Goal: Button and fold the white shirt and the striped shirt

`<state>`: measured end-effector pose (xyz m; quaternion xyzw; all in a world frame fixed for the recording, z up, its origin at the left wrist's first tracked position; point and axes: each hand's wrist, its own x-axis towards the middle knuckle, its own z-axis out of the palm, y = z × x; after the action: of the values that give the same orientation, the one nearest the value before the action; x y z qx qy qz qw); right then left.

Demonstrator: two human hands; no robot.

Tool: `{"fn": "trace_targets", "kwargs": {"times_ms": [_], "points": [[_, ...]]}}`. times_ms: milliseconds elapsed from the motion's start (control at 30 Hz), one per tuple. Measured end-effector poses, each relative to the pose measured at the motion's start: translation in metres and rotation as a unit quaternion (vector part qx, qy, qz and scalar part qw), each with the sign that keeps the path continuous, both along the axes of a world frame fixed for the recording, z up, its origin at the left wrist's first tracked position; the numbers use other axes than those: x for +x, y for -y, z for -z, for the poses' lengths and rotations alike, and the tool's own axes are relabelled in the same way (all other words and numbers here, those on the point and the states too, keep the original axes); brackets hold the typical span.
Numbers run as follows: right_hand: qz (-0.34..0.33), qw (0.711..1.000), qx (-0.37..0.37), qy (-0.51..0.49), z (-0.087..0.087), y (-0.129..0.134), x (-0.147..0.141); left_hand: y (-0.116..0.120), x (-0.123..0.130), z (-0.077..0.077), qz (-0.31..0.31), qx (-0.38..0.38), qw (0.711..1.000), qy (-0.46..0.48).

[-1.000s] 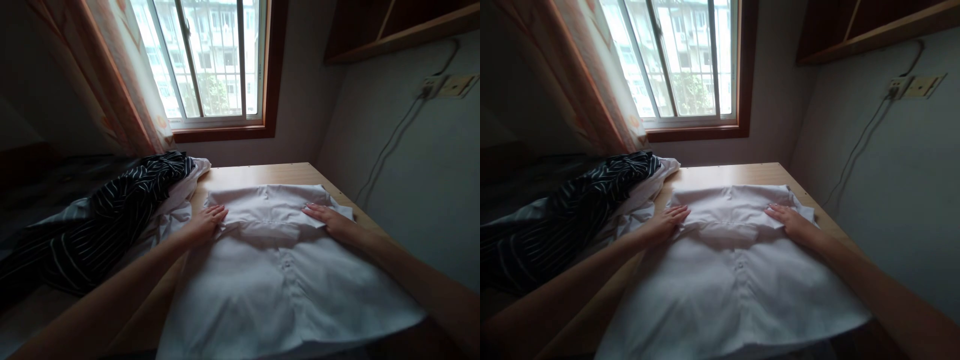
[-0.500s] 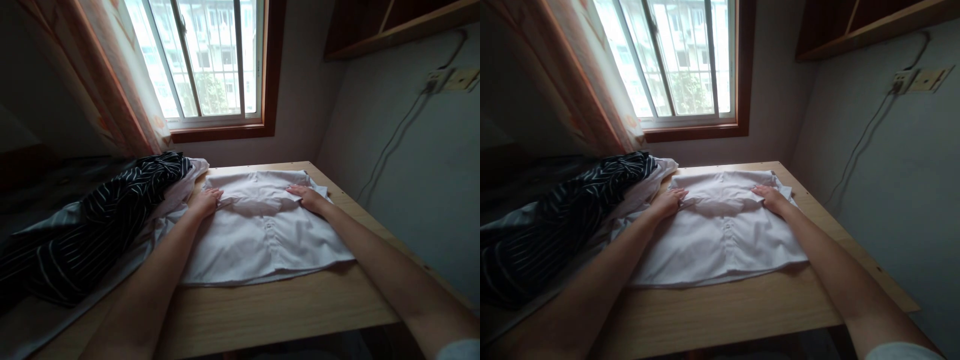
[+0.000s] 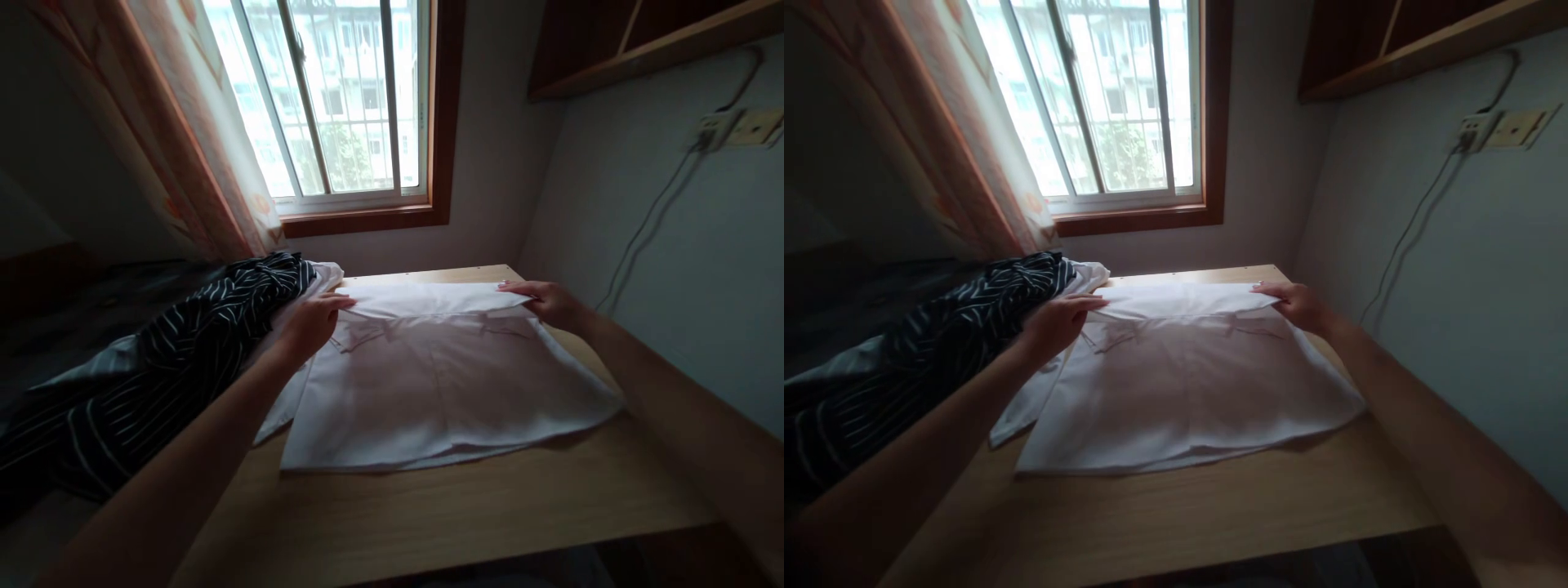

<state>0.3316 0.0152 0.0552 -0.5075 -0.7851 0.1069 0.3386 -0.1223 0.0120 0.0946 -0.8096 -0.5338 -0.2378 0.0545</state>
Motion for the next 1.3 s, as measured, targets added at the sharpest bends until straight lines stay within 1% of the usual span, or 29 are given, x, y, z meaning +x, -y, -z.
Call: {"fn": "trace_targets", "kwargs": {"times_ms": [67, 100, 167, 200, 267, 333, 400, 467, 533, 567, 633, 733, 800, 867, 933, 1000, 1033, 1067, 1133, 1200, 1233, 1300], "points": [[-0.002, 1.0, -0.019, 0.005, -0.014, 0.018, 0.013, 0.026, -0.007, -0.012, 0.041, 0.001, 0.999, -0.007], [-0.01, 1.0, -0.022, 0.006, -0.019, 0.029, 0.018, 0.039, -0.01, -0.015, 0.061, 0.005, 0.998, -0.004], [-0.036, 0.999, -0.027, 0.008, -0.023, 0.05, 0.027, 0.066, -0.019, -0.015, 0.102, 0.001, 0.995, -0.012], [-0.048, 0.998, -0.035, 0.013, -0.022, 0.061, 0.03, 0.077, -0.023, -0.012, 0.121, 0.003, 0.993, -0.016], [-0.065, 0.996, -0.057, 0.03, -0.015, 0.081, 0.034, 0.096, -0.031, 0.0, 0.154, -0.001, 0.988, -0.027], [-0.097, 0.991, -0.071, 0.057, 0.0, 0.097, 0.036, 0.107, -0.039, 0.018, 0.185, -0.014, 0.981, -0.053], [-0.132, 0.985, -0.073, 0.089, 0.022, 0.107, 0.037, 0.114, -0.047, 0.038, 0.213, -0.015, 0.973, -0.083], [-0.146, 0.98, -0.074, 0.116, 0.046, 0.113, 0.039, 0.118, -0.052, 0.055, 0.236, -0.011, 0.966, -0.104], [-0.133, 0.981, -0.062, 0.127, 0.066, 0.118, 0.041, 0.121, -0.055, 0.066, 0.24, -0.011, 0.964, -0.117], [-0.121, 0.983, -0.055, 0.129, 0.072, 0.12, 0.042, 0.123, -0.056, 0.068, 0.241, -0.009, 0.963, -0.121], [-0.098, 0.986, -0.04, 0.132, 0.079, 0.123, 0.043, 0.125, -0.058, 0.066, 0.245, 0.005, 0.961, -0.13], [-0.088, 0.987, -0.023, 0.135, 0.078, 0.125, 0.046, 0.129, -0.059, 0.057, 0.249, 0.045, 0.956, -0.146], [-0.082, 0.987, -0.014, 0.134, 0.078, 0.124, 0.047, 0.131, -0.058, 0.053, 0.248, 0.069, 0.954, -0.157], [-0.075, 0.988, -0.018, 0.137, 0.081, 0.124, 0.049, 0.134, -0.055, 0.054, 0.254, 0.075, 0.949, -0.169], [-0.072, 0.987, -0.039, 0.141, 0.082, 0.125, 0.051, 0.137, -0.052, 0.055, 0.263, 0.064, 0.946, -0.18], [-0.074, 0.984, -0.071, 0.145, 0.076, 0.129, 0.052, 0.141, -0.047, 0.053, 0.27, 0.045, 0.945, -0.181], [-0.078, 0.982, -0.089, 0.147, 0.069, 0.133, 0.052, 0.142, -0.045, 0.05, 0.274, 0.039, 0.945, -0.174], [-0.085, 0.98, -0.105, 0.148, 0.059, 0.136, 0.05, 0.142, -0.042, 0.047, 0.276, 0.035, 0.947, -0.161], [-0.103, 0.976, -0.124, 0.145, 0.035, 0.143, 0.042, 0.14, -0.034, 0.038, 0.279, 0.041, 0.952, -0.121], [-0.119, 0.979, -0.094, 0.133, 0.009, 0.142, 0.023, 0.128, -0.019, 0.029, 0.273, 0.054, 0.958, -0.068], [-0.116, 0.982, -0.075, 0.133, -0.001, 0.138, 0.009, 0.118, -0.009, 0.027, 0.275, 0.058, 0.959, -0.044], [-0.105, 0.982, -0.042, 0.151, -0.015, 0.121, -0.025, 0.091, 0.015, 0.024, 0.268, 0.059, 0.961, -0.007]]}}
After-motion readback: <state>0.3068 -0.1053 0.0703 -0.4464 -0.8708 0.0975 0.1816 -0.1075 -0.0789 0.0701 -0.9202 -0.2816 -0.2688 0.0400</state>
